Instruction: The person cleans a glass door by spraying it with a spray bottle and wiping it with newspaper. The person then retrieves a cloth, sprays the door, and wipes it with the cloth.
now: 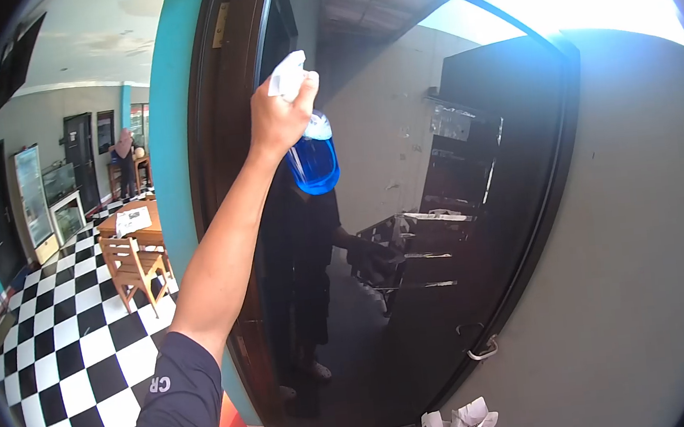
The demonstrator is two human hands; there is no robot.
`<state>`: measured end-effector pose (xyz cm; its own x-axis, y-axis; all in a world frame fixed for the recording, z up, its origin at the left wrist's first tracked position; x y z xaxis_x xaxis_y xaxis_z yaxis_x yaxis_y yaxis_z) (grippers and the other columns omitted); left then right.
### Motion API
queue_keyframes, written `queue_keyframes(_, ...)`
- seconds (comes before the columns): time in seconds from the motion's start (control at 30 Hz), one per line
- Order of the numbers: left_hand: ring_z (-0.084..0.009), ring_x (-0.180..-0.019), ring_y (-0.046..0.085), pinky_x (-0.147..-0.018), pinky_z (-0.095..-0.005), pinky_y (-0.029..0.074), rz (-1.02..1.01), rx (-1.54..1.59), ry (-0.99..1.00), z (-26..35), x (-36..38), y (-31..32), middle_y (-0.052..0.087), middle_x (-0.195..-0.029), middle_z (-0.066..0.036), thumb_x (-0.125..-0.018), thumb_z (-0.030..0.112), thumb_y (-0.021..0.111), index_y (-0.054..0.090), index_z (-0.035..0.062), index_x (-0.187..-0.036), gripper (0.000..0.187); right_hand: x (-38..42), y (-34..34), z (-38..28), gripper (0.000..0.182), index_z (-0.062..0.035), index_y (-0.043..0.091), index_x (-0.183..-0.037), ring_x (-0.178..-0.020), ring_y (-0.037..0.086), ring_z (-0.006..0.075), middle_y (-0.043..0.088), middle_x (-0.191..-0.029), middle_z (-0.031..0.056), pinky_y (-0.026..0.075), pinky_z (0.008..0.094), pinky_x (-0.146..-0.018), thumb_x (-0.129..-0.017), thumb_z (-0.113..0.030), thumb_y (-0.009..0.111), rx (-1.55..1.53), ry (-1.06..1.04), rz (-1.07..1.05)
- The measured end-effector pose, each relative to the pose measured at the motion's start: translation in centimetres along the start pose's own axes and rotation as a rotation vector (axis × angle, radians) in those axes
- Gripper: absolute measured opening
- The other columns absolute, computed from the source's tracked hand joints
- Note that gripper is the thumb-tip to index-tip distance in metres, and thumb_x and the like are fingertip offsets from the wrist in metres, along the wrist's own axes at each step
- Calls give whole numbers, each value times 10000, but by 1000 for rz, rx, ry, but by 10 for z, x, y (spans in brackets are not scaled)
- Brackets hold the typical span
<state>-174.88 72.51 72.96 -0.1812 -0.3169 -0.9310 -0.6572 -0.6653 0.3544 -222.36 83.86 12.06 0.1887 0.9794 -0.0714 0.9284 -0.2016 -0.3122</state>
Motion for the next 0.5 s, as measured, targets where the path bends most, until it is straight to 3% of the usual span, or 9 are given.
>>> queue_keyframes(0.07, -353, -641, 660, -586, -418, 510, -182, -54, -185, -6, 5, 27, 654, -686, -169, -878, 243, 651, 671, -6, -816, 257, -6, -11, 2, 332, 3, 602, -1095, -743, 633, 187, 650, -848, 61, 532, 351, -648, -968, -303, 578, -44, 10, -22)
queue_keyframes(0.17, -363, -654, 662, -594, -431, 513, -76, -132, -228, 13, 6, 44, 650, -686, -174, -872, 235, 651, 666, -7, -801, 252, -8, -28, 7, 338, 6, 598, -1099, -737, 634, 185, 649, -841, 62, 534, 350, -641, -970, -306, 577, -90, 30, -31)
queue_keyframes(0.2, -368, -609, 657, -578, -442, 516, 125, -179, -8, 37, -1, 36, 634, -614, -155, -864, 245, 647, 657, 7, -743, 267, -8, -34, 9, 340, 7, 597, -1100, -735, 635, 184, 649, -839, 62, 535, 350, -639, -970, -307, 576, -101, 37, -28)
queue_keyframes(0.27, -320, -749, 721, -688, -397, 555, 22, -311, -16, 39, -1, 50, 700, -743, -177, -900, 248, 632, 672, -11, -1140, 355, -5, -44, 16, 344, 9, 594, -1103, -732, 636, 183, 648, -834, 63, 536, 349, -634, -972, -308, 576, -129, 57, -21)
queue_keyframes(0.33, -319, -690, 717, -636, -389, 547, -71, -312, -214, 36, 0, 53, 685, -676, -159, -891, 239, 628, 702, -7, -1040, 297, -1, -53, 24, 348, 11, 591, -1105, -728, 637, 182, 648, -830, 64, 537, 349, -630, -973, -310, 575, -150, 76, -7)
queue_keyframes(0.4, -313, -649, 712, -599, -384, 536, 109, -275, -155, 48, 4, 45, 676, -649, -152, -886, 255, 631, 710, 7, -910, 261, 2, -60, 31, 352, 13, 588, -1107, -724, 638, 181, 647, -825, 65, 538, 349, -625, -974, -312, 574, -169, 92, 2)
queue_keyframes(0.5, -369, -582, 667, -541, -433, 524, 84, -222, -133, 58, 8, 61, 647, -593, -151, -839, 230, 637, 647, 16, -669, 274, 8, -75, 37, 359, 16, 584, -1111, -719, 639, 180, 646, -819, 66, 540, 348, -619, -975, -315, 573, -188, 112, 33)
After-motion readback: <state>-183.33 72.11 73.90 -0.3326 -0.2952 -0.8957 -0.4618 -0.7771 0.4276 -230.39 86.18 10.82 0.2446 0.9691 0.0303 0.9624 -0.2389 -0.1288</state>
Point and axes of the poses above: each hand's wrist, its own x-axis away from the middle knuckle, its own y-axis out of the palm, z = x × y, the point moved 9 cm from there along -x, towards the middle knuckle
